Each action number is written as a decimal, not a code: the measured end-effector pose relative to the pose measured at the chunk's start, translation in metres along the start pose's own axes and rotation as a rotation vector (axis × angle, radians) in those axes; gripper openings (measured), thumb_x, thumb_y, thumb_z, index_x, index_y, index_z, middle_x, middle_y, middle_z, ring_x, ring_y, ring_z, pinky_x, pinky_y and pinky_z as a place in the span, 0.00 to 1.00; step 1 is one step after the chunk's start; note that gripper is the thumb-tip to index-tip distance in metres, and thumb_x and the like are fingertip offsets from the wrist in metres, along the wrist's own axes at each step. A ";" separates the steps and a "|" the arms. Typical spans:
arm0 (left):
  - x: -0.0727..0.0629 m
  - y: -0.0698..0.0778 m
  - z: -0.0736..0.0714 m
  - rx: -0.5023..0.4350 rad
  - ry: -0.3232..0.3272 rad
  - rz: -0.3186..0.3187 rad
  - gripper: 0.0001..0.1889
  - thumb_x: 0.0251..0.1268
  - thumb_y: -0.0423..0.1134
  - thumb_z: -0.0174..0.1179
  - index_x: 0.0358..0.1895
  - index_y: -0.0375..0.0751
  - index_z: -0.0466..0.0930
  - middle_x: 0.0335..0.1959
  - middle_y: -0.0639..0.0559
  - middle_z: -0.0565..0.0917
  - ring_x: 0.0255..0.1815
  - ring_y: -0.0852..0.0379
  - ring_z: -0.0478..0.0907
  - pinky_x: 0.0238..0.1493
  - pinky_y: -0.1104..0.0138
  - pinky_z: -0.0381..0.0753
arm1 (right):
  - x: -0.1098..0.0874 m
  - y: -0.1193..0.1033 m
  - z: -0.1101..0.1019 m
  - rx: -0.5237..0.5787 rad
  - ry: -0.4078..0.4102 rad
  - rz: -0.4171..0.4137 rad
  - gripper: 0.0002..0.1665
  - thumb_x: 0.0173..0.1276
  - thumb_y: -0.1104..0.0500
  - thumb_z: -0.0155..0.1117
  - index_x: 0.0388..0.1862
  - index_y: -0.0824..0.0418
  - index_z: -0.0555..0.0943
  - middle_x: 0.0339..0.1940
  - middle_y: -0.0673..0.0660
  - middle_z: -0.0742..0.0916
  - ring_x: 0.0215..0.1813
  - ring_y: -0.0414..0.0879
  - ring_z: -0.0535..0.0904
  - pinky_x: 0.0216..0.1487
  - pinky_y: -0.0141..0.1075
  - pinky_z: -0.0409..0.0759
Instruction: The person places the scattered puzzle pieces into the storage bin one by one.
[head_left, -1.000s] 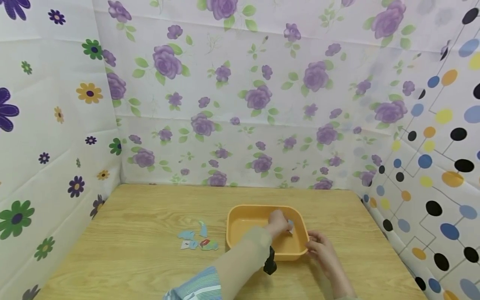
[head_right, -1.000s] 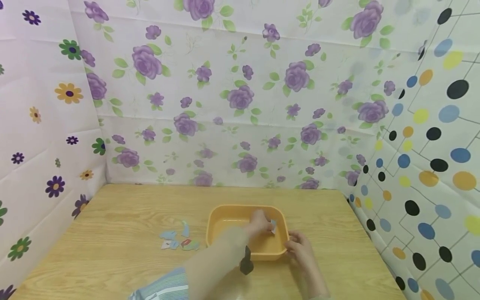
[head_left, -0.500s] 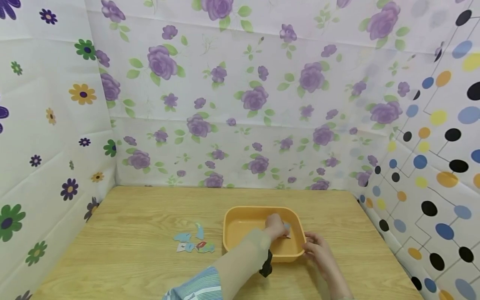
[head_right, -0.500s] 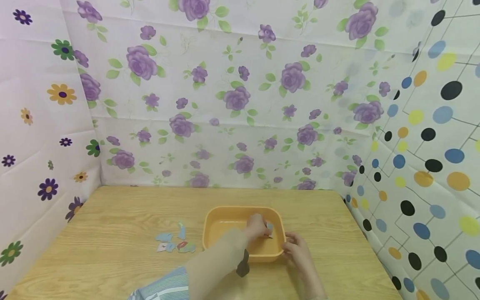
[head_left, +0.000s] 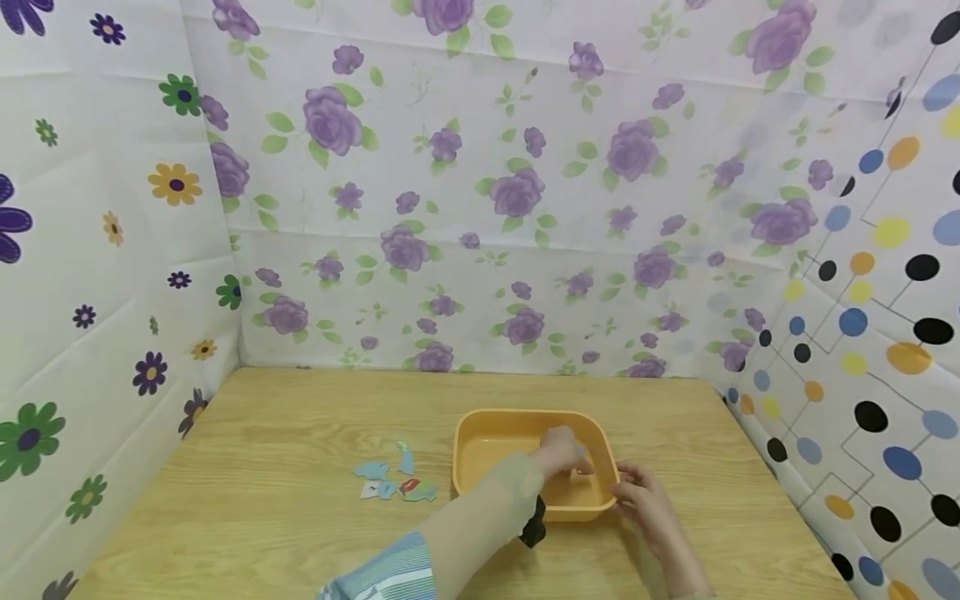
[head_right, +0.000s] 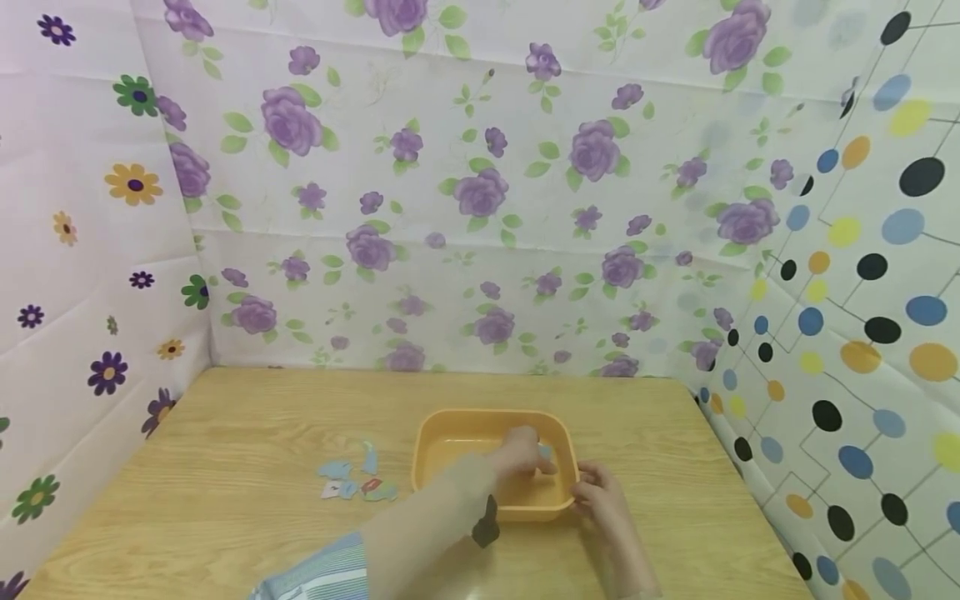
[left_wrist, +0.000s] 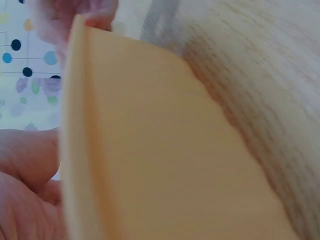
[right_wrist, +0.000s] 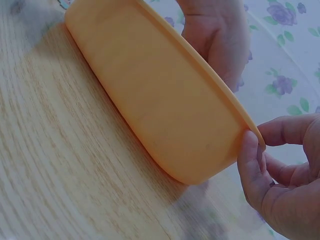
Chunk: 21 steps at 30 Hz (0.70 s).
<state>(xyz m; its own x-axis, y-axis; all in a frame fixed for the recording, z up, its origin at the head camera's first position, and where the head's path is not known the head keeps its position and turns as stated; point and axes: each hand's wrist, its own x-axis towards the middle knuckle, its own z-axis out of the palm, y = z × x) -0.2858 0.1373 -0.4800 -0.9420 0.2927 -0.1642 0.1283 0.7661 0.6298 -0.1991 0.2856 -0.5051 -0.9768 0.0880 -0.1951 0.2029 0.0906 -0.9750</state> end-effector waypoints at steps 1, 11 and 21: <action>-0.001 -0.001 -0.002 -0.031 -0.022 0.003 0.17 0.46 0.41 0.77 0.28 0.35 0.79 0.25 0.49 0.79 0.25 0.55 0.75 0.33 0.70 0.78 | 0.000 0.000 0.000 -0.004 -0.007 -0.001 0.31 0.67 0.68 0.54 0.68 0.74 0.61 0.47 0.58 0.75 0.40 0.41 0.75 0.39 0.27 0.81; -0.021 -0.009 -0.035 -0.287 -0.169 0.028 0.32 0.54 0.36 0.73 0.62 0.29 0.74 0.58 0.37 0.80 0.37 0.46 0.86 0.47 0.60 0.85 | 0.000 0.002 0.001 -0.001 -0.011 -0.003 0.31 0.67 0.69 0.53 0.67 0.75 0.61 0.49 0.59 0.77 0.40 0.42 0.77 0.38 0.27 0.81; -0.041 -0.022 -0.093 -0.357 -0.168 0.151 0.32 0.58 0.39 0.70 0.66 0.35 0.71 0.44 0.43 0.87 0.40 0.49 0.85 0.47 0.57 0.84 | -0.001 -0.001 0.004 0.007 0.017 0.017 0.33 0.66 0.71 0.53 0.69 0.76 0.59 0.45 0.56 0.74 0.36 0.38 0.75 0.35 0.26 0.81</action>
<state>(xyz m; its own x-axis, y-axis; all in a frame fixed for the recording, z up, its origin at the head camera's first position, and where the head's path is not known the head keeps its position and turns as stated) -0.2785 0.0548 -0.4169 -0.8533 0.4986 -0.1524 0.1182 0.4697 0.8749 -0.1988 0.2814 -0.5040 -0.9719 0.1064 -0.2100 0.2190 0.0820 -0.9723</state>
